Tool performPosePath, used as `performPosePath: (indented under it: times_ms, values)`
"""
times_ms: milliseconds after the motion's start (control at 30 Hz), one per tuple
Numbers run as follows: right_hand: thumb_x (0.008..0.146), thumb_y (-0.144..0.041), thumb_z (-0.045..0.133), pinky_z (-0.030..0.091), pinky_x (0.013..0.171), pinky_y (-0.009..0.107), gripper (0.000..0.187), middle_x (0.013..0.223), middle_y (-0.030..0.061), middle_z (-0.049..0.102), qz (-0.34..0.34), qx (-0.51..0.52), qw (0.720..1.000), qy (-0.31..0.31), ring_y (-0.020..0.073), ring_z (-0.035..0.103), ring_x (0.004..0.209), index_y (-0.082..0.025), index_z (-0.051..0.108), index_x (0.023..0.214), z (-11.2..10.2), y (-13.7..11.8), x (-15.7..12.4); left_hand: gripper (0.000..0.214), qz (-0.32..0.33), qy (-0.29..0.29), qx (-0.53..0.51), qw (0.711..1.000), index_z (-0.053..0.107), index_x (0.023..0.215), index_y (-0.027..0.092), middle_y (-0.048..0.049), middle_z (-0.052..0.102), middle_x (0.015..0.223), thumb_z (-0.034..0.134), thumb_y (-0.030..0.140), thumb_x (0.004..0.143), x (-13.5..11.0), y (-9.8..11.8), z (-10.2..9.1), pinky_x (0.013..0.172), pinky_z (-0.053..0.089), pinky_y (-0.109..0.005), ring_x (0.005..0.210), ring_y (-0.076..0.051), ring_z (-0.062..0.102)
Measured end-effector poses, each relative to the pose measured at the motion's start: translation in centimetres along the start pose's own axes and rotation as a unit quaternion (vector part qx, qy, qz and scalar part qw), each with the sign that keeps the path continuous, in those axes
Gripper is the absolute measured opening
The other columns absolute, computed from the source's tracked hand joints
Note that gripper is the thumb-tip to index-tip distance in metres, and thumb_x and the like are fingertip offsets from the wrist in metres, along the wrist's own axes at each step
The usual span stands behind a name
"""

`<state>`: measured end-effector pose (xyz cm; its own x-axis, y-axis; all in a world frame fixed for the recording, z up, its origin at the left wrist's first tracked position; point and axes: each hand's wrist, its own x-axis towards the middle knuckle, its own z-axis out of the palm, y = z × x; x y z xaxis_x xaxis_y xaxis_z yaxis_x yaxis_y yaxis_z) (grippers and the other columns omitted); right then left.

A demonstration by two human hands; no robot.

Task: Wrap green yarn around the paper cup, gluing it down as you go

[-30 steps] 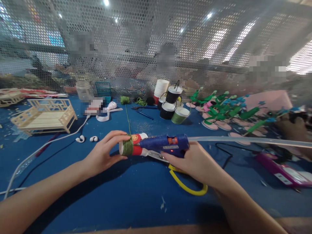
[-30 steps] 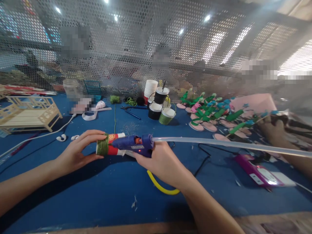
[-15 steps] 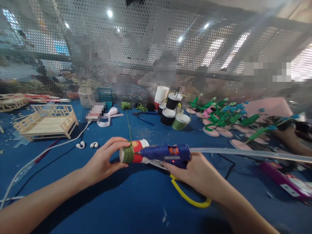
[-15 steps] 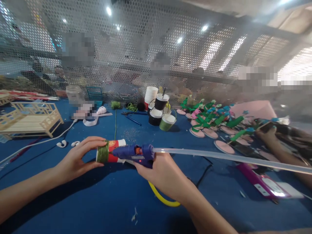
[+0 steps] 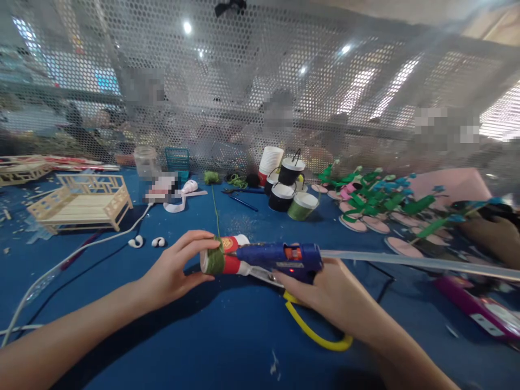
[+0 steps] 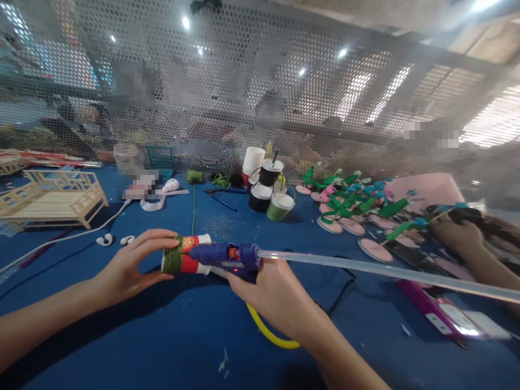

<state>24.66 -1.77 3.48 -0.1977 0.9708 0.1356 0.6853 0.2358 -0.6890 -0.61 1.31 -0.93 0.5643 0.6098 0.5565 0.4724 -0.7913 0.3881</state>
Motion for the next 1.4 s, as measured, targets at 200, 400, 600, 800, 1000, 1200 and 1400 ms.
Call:
performPosePath:
  times_ms: [200, 400, 600, 800, 1000, 1200, 1400]
  values:
    - [0.071, -0.035, 0.053, 0.040, 0.040, 0.022, 0.020, 0.050, -0.0018, 0.052, 0.009, -0.010, 1.000, 0.002, 0.0119, 0.045, 0.045, -0.017, 0.057, 0.064, 0.03, 0.05, 0.23, 0.031, 0.039, 0.003, 0.038, 0.999, 0.044, 0.115, 0.018, -0.0120, 0.049, 0.113, 0.052, 0.017, 0.085, -0.14, 0.12, 0.41, 0.088, 0.049, -0.036, 0.107, -0.021, 0.050]
    - [0.071, -0.033, 0.054, 0.037, 0.038, 0.021, 0.018, 0.049, -0.0027, 0.050, -0.002, -0.016, 1.000, 0.019, 0.0103, 0.042, 0.042, -0.018, 0.056, 0.062, 0.01, -0.10, 0.52, 0.028, 0.077, -0.007, 0.065, 0.995, 0.044, 0.115, 0.018, -0.0131, 0.048, 0.115, 0.046, 0.015, 0.087, -0.18, 0.13, 0.43, 0.087, 0.049, -0.035, 0.107, -0.021, 0.050]
    - [0.070, -0.026, 0.052, 0.036, 0.040, 0.020, 0.014, 0.046, -0.0036, 0.045, -0.007, -0.015, 1.000, 0.009, 0.0094, 0.040, 0.041, -0.018, 0.056, 0.060, 0.03, -0.02, 0.82, 0.027, 0.094, -0.005, 0.078, 0.992, 0.046, 0.114, 0.018, -0.0130, 0.048, 0.115, 0.043, 0.011, 0.088, -0.19, 0.23, 0.54, 0.088, 0.048, -0.037, 0.109, -0.021, 0.048]
    - [0.072, -0.028, 0.052, 0.037, 0.040, 0.020, 0.015, 0.049, -0.0035, 0.049, -0.021, 0.001, 1.000, 0.011, 0.0088, 0.040, 0.042, -0.018, 0.058, 0.064, 0.07, 0.04, 0.85, 0.029, 0.109, -0.015, 0.084, 0.990, 0.046, 0.115, 0.017, -0.0139, 0.047, 0.115, 0.042, 0.008, 0.087, -0.28, 0.28, 0.53, 0.089, 0.047, -0.038, 0.111, -0.022, 0.046]
    - [0.072, -0.027, 0.051, 0.041, 0.043, 0.020, 0.014, 0.051, -0.0016, 0.053, -0.024, -0.017, 1.000, 0.007, 0.0104, 0.045, 0.044, -0.017, 0.061, 0.068, -0.46, -0.60, 0.50, 0.028, 0.066, -0.005, 0.047, 0.997, 0.045, 0.114, 0.017, -0.0125, 0.049, 0.114, 0.049, 0.016, 0.086, -0.06, 0.24, 0.39, 0.088, 0.049, -0.033, 0.106, -0.020, 0.050]
    - [0.072, -0.030, 0.055, 0.039, 0.041, 0.019, 0.016, 0.050, -0.0038, 0.051, -0.011, -0.011, 1.000, 0.006, 0.0089, 0.041, 0.043, -0.017, 0.056, 0.062, -0.09, -0.18, 0.05, 0.034, 0.020, -0.002, 0.028, 0.999, 0.045, 0.115, 0.020, -0.0112, 0.049, 0.114, 0.055, 0.017, 0.083, -0.04, -0.01, 0.27, 0.088, 0.049, -0.037, 0.107, -0.021, 0.051]
    - [0.073, -0.028, 0.054, 0.038, 0.040, 0.019, 0.015, 0.051, -0.0040, 0.051, -0.029, -0.019, 0.999, 0.000, 0.0094, 0.043, 0.045, -0.018, 0.055, 0.062, 0.02, -0.07, -0.06, 0.040, -0.008, 0.008, -0.001, 1.000, 0.044, 0.116, 0.020, -0.0112, 0.049, 0.113, 0.060, 0.019, 0.079, -0.03, -0.16, 0.19, 0.088, 0.048, -0.040, 0.107, -0.022, 0.050]
